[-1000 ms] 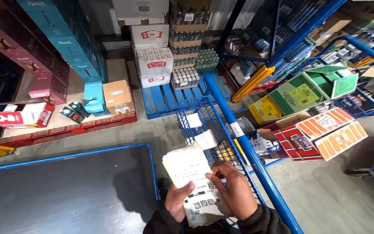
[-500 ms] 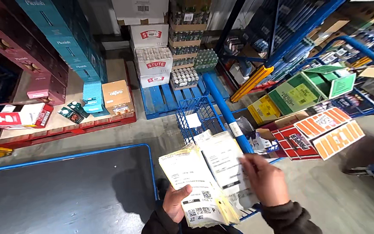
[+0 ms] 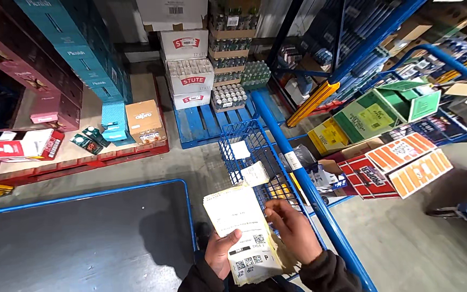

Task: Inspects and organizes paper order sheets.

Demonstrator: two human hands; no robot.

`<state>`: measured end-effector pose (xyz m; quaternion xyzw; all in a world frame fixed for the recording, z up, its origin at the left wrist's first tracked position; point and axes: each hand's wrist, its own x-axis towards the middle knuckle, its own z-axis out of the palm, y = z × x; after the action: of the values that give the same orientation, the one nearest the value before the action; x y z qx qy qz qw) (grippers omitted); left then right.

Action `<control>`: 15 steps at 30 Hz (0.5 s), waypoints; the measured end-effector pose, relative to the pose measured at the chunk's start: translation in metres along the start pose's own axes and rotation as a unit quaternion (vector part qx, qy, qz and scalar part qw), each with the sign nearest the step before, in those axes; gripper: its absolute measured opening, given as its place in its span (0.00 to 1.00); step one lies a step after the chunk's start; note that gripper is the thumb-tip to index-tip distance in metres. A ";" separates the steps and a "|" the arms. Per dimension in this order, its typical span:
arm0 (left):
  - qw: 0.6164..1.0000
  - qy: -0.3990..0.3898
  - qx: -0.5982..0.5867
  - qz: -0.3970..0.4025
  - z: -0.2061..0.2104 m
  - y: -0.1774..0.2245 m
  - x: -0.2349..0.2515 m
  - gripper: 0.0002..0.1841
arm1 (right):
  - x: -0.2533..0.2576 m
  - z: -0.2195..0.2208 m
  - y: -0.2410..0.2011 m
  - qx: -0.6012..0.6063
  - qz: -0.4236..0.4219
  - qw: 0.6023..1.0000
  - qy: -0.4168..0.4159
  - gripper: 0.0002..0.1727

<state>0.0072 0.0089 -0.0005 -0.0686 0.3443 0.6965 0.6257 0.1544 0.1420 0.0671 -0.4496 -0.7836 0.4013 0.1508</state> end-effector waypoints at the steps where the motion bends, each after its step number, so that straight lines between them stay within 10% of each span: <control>1: 1.000 0.004 -0.005 0.002 0.000 0.000 0.000 0.27 | -0.003 0.002 -0.003 -0.017 -0.044 0.998 0.040 0.17; 15: 1.000 0.010 -0.013 0.015 0.001 0.001 0.003 0.30 | -0.005 -0.007 -0.016 -0.023 -0.054 0.994 0.087 0.17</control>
<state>0.0058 0.0116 -0.0006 -0.0783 0.3428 0.7097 0.6105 0.1524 0.1368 0.0844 -0.4428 -0.7998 0.3340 0.2296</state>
